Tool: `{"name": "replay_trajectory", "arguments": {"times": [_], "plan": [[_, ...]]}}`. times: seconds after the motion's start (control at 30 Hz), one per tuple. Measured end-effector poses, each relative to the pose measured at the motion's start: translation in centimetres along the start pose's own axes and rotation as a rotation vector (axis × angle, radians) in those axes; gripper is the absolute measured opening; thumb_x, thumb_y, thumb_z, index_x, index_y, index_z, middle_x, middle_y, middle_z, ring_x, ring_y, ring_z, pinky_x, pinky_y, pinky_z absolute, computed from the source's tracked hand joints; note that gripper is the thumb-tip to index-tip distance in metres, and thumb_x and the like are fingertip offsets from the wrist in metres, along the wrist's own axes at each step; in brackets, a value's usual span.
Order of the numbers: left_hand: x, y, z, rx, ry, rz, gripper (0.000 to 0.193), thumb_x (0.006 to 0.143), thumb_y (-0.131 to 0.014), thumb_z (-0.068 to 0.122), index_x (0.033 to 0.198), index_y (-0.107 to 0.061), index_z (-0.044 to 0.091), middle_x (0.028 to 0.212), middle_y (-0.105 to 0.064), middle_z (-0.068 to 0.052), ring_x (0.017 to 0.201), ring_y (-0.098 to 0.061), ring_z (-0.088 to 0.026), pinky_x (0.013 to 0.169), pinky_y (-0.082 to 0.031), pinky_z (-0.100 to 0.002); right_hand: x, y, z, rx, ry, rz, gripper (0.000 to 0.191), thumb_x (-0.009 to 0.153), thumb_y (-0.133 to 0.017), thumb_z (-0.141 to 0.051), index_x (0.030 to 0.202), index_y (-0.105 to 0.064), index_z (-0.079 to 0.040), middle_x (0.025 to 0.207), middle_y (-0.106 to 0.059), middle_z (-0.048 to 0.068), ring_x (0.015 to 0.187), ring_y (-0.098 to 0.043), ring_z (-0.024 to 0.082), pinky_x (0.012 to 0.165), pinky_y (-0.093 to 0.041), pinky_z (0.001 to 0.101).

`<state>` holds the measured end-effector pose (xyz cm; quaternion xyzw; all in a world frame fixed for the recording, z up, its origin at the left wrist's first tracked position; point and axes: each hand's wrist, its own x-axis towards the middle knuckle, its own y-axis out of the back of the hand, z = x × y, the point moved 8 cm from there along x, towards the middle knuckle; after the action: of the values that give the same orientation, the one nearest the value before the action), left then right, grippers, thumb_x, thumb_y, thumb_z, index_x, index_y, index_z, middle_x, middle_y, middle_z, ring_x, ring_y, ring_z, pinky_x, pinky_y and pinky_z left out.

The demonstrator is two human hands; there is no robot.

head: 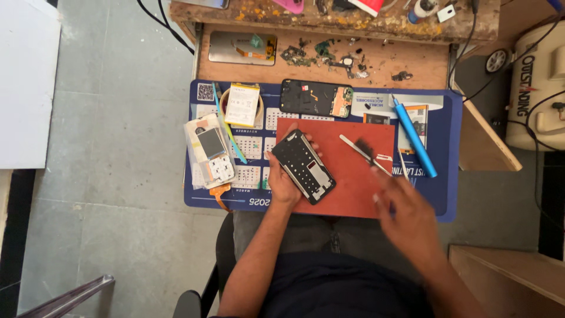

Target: The person uses tweezers to manipulate internal components of a disassembled mobile phone. They then connect a charger to a different feature phone to test its functionality and briefly interact with a smartphone on the workbench.

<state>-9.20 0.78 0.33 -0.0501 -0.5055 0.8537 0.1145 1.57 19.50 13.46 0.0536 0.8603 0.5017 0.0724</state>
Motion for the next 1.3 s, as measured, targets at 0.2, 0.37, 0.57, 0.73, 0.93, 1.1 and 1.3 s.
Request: {"name": "replay_trajectory", "arguments": {"times": [0.2, 0.37, 0.57, 0.73, 0.93, 1.1, 1.3], "plan": [[-0.1, -0.4, 0.5, 0.036, -0.016, 0.025, 0.083, 0.108, -0.03, 0.064, 0.166, -0.025, 0.004, 0.138, -0.056, -0.017, 0.124, -0.06, -0.029, 0.111, -0.049, -0.05, 3.5, 0.9, 1.9, -0.132, 0.129, 0.203, 0.051, 0.094, -0.066, -0.012, 0.144, -0.058, -0.007, 0.129, -0.06, 0.016, 0.111, -0.063, 0.035, 0.087, -0.053, 0.0437], [0.0, -1.1, 1.1, 0.047, -0.061, 0.002, 0.084, 0.106, -0.04, 0.062, 0.165, -0.024, 0.004, 0.14, -0.055, -0.017, 0.129, -0.058, -0.031, 0.114, -0.047, -0.052, 6.7, -1.0, 3.4, -0.19, 0.15, 0.186, 0.049, 0.094, -0.065, -0.009, 0.142, -0.061, -0.002, 0.134, -0.058, 0.017, 0.117, -0.057, 0.037, 0.092, -0.051, 0.0452], [0.1, -1.6, 1.7, 0.074, -0.089, 0.002, 0.086, 0.103, -0.049, 0.06, 0.163, -0.025, 0.003, 0.145, -0.052, -0.018, 0.138, -0.053, -0.036, 0.119, -0.043, -0.052, 8.7, -1.2, 3.1, -0.324, 0.181, 0.248, 0.051, 0.087, -0.066, -0.005, 0.138, -0.062, -0.005, 0.149, -0.054, 0.015, 0.127, -0.051, 0.039, 0.105, -0.044, 0.0476], [0.5, -2.0, 2.1, -0.025, -0.108, -0.034, 0.073, 0.106, -0.049, 0.051, 0.157, -0.032, 0.002, 0.146, -0.052, -0.022, 0.142, -0.05, -0.038, 0.119, -0.041, -0.052, 5.8, -3.0, -0.7, -0.033, 0.395, 0.218, 0.066, 0.088, -0.076, -0.018, 0.149, -0.053, -0.01, 0.154, -0.048, 0.016, 0.142, -0.046, 0.04, 0.117, -0.039, 0.0506], [0.2, -1.7, 1.8, -0.086, -0.083, -0.112, 0.059, 0.099, -0.054, 0.034, 0.146, -0.042, 0.0, 0.144, -0.054, -0.022, 0.143, -0.051, -0.038, 0.123, -0.038, -0.051, 4.6, -8.5, -4.4, 0.123, 0.483, 0.097, 0.093, 0.068, -0.087, -0.031, 0.147, -0.047, -0.005, 0.153, -0.044, 0.023, 0.136, -0.045, 0.044, 0.108, -0.04, 0.0542], [0.8, -0.8, 1.4, -0.087, -0.098, -0.122, 0.051, 0.099, -0.054, 0.033, 0.139, -0.046, 0.001, 0.141, -0.056, -0.02, 0.139, -0.053, -0.036, 0.124, -0.038, -0.049, 5.2, -9.4, -4.6, 0.022, 0.475, 0.227, 0.08, 0.078, -0.082, -0.022, 0.149, -0.048, -0.005, 0.145, -0.054, 0.019, 0.131, -0.054, 0.041, 0.109, -0.044, 0.0523], [1.1, 0.7, 0.2, -0.133, -0.04, -0.022, 0.045, 0.112, -0.042, 0.039, 0.137, -0.048, 0.002, 0.133, -0.059, -0.021, 0.131, -0.059, -0.036, 0.114, -0.047, -0.049, 5.1, -9.8, -4.5, 0.035, 0.484, 0.238, 0.086, 0.074, -0.083, -0.025, 0.148, -0.046, -0.002, 0.141, -0.055, 0.02, 0.128, -0.054, 0.042, 0.108, -0.043, 0.0541]]}}
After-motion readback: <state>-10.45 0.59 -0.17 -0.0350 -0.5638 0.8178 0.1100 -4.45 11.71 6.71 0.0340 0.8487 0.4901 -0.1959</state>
